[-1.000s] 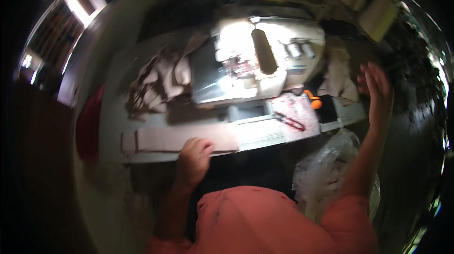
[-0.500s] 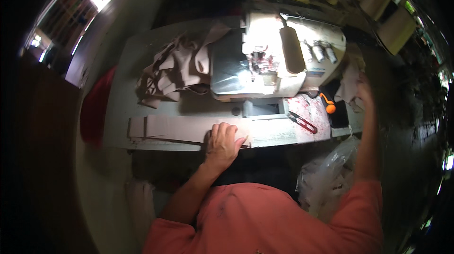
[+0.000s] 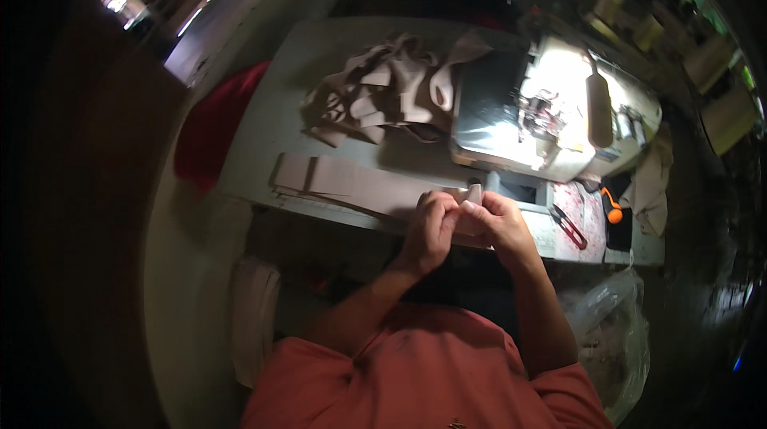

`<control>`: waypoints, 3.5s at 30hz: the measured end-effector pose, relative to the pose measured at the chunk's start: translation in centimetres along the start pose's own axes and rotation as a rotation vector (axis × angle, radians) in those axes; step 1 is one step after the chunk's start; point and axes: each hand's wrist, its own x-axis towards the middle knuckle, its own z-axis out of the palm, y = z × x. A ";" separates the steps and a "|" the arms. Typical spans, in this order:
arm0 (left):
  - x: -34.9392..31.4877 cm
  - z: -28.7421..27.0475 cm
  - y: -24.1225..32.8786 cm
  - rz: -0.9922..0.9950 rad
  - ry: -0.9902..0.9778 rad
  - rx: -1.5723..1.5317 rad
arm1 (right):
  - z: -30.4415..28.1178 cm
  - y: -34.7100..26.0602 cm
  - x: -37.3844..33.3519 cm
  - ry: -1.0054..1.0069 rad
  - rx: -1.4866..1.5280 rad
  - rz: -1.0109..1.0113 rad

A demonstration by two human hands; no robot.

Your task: The person repeatedly folds rectangular pieces of light-colored fabric by hand and places them into a neat stack on the table. The person then gathers the completed stack and moves it to a nearby surface.

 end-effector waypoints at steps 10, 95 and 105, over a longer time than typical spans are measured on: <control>1.6 -8.2 -2.3 -0.579 0.628 -1.473 | 2.2 -3.4 -4.3 0.164 0.125 -0.174; 18.5 1.3 -1.6 0.137 -0.681 0.754 | -4.0 1.6 -1.1 0.386 0.342 -0.316; 23.0 -3.1 -7.9 0.219 -0.382 0.782 | -8.9 0.2 -5.6 0.595 -0.160 -0.397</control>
